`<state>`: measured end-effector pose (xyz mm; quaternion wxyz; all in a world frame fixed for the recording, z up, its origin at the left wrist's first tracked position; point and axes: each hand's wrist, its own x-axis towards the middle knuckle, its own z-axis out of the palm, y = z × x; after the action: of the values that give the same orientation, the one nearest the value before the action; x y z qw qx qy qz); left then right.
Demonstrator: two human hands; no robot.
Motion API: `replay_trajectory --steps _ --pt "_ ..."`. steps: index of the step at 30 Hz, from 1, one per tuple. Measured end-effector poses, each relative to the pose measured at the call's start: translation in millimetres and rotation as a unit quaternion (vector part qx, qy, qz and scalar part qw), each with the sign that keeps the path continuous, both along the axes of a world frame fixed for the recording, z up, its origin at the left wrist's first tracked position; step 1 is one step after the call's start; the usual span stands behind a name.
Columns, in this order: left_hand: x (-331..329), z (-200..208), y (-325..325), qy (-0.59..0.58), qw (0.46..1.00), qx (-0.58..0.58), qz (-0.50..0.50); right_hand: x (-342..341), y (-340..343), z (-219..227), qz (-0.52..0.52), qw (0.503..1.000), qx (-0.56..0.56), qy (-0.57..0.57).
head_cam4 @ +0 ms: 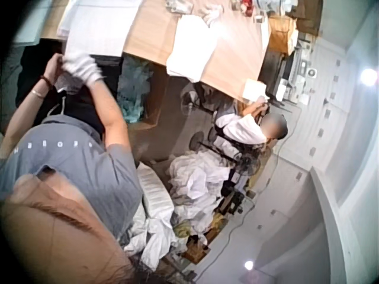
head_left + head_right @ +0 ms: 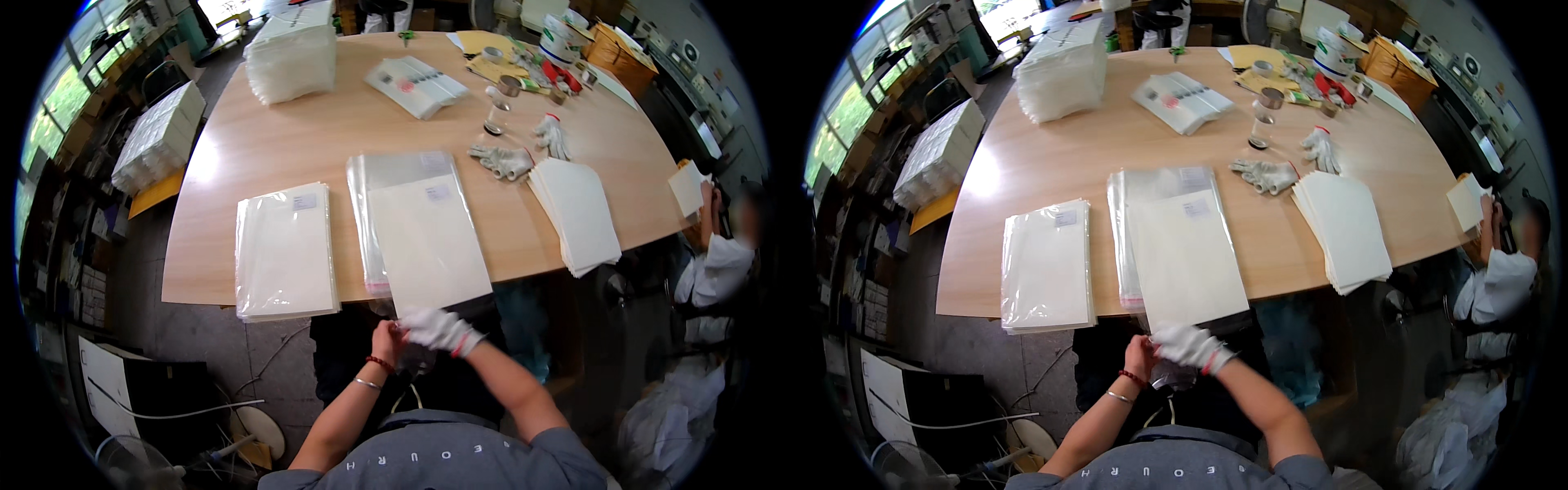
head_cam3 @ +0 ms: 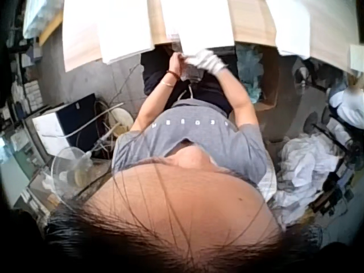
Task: The person repeatedly picks up white sheets and places them into clear plastic bags on a table. They handle the sheets one at a time, insert them into the bags, and set the filled bags aside. Another person sits across the table handling similar items.
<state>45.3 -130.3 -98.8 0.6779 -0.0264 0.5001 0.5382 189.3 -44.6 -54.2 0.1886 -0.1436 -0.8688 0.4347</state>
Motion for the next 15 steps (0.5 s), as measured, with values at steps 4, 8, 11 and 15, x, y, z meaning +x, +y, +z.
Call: replay_trajectory --steps 4,8,11,15 --pt "-14.3 3.1 -3.2 0.156 0.983 -0.01 -0.1 203.0 39.0 5.7 -0.606 0.75 0.265 -0.019" --pt "-26.4 3.2 -13.3 0.22 0.952 0.169 -0.125 321.3 27.0 -3.2 -0.738 0.666 -0.027 0.102" --pt "-31.1 3.6 -18.5 0.586 0.781 0.185 -0.112 279.7 14.0 -17.0 -0.551 0.816 0.066 -0.165" --pt "-38.9 17.8 -5.1 0.831 0.488 0.23 -0.138 176.1 8.2 -9.2 -0.413 0.893 0.131 -0.122"
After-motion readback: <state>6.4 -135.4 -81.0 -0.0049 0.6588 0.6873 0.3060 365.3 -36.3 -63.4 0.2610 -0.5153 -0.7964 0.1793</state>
